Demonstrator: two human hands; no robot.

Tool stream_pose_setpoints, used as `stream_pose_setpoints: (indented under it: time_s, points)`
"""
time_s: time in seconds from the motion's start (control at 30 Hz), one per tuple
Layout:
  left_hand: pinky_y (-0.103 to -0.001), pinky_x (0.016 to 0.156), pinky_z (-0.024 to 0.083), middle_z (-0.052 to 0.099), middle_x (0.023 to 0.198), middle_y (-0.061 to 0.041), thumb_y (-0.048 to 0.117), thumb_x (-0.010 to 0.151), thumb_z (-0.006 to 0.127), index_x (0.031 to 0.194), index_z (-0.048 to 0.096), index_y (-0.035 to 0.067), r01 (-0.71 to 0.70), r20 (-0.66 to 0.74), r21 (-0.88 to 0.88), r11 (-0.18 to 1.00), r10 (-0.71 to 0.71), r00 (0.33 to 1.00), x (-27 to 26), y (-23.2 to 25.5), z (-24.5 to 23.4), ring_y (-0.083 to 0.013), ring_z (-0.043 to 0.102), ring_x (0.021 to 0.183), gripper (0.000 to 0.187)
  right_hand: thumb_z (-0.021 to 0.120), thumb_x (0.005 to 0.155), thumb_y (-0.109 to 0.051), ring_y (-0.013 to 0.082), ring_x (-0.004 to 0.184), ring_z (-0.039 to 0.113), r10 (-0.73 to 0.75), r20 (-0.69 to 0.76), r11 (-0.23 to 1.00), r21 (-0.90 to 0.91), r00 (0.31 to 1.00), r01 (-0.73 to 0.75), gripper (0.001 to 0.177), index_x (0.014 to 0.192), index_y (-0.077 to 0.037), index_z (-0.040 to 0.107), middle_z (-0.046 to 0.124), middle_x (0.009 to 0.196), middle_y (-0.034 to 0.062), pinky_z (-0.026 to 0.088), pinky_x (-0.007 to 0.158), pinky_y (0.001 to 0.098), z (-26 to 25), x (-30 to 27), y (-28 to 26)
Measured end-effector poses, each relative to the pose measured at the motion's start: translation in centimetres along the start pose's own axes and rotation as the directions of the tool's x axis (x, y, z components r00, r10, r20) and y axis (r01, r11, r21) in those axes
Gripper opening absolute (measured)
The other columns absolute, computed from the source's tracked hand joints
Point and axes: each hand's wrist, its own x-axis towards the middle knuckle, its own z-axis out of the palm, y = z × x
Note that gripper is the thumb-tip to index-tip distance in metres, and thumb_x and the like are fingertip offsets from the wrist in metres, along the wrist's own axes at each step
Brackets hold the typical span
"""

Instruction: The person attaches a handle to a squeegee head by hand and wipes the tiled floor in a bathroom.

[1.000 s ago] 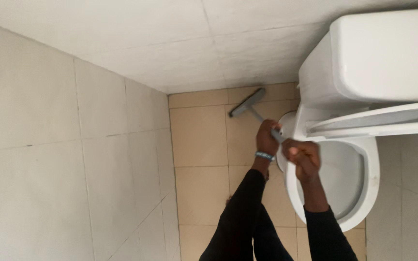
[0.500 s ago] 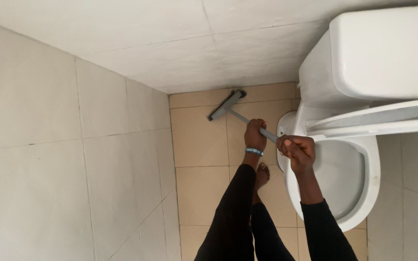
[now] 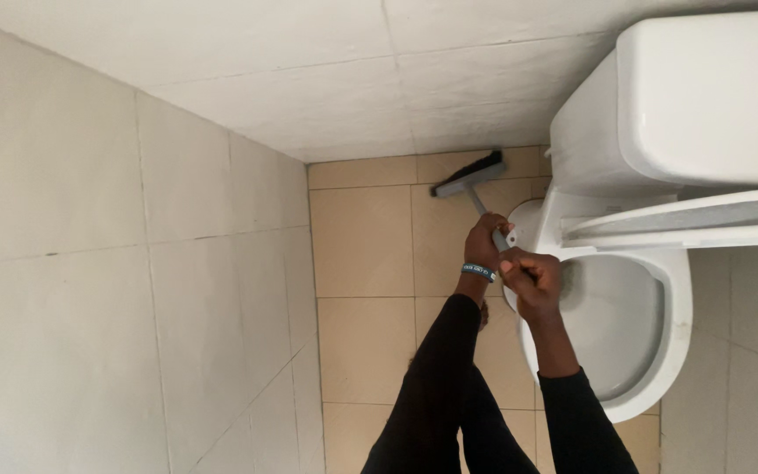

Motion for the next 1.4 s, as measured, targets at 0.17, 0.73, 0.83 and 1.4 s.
stream_pose_setpoints:
  time_s: [0.17,0.73,0.83,1.4]
  points:
    - [-0.044,0.079,0.054,0.068,0.099,-0.015,0.014,0.093,0.067,0.092,0.068,0.009,0.183,-0.087,0.206,0.961,-0.169,0.982,-0.4,1.9,0.4,-0.0374,0.067,0.093,0.005,0.065,0.095,-0.011,0.0071,0.053,0.039,0.078,0.119,0.992,0.088,0.990,-0.088,0.033,0.067,0.001,0.054,0.055,0.067,0.0047,0.028,0.050,0.0242,-2.9,0.5,-1.0]
    - [-0.043,0.095,0.054,0.073,0.101,-0.012,0.009,0.089,0.065,0.094,0.071,0.011,0.096,0.052,0.286,0.953,-0.116,0.992,-2.3,1.0,0.0,-0.0370,0.067,0.109,0.008,0.062,0.096,-0.011,0.0077,0.059,0.036,0.094,0.072,0.996,-0.006,0.993,-0.094,0.024,0.076,0.000,0.057,0.047,0.071,0.0001,0.030,0.053,0.0258,-2.3,-3.5,-0.8]
    - [-0.042,0.097,0.054,0.072,0.100,-0.014,0.011,0.091,0.067,0.095,0.070,0.010,0.164,-0.129,0.259,0.952,-0.134,0.983,-3.5,0.4,0.0,-0.0373,0.067,0.114,0.005,0.062,0.101,-0.011,0.0084,0.062,0.038,0.080,0.195,0.996,0.012,0.978,-0.084,0.030,0.074,-0.001,0.054,0.047,0.073,0.0001,0.031,0.056,0.0263,-3.0,-3.3,0.3]
    - [-0.044,0.085,0.052,0.068,0.096,-0.014,0.011,0.092,0.063,0.094,0.067,0.008,0.168,-0.219,0.262,0.950,-0.111,0.969,-3.4,1.8,0.2,-0.0371,0.064,0.096,0.005,0.060,0.102,-0.014,0.0094,0.055,0.035,0.109,0.252,0.992,0.036,0.962,-0.122,0.041,0.065,-0.003,0.047,0.044,0.064,0.0006,0.031,0.054,0.0272,-4.5,-1.7,-2.1]
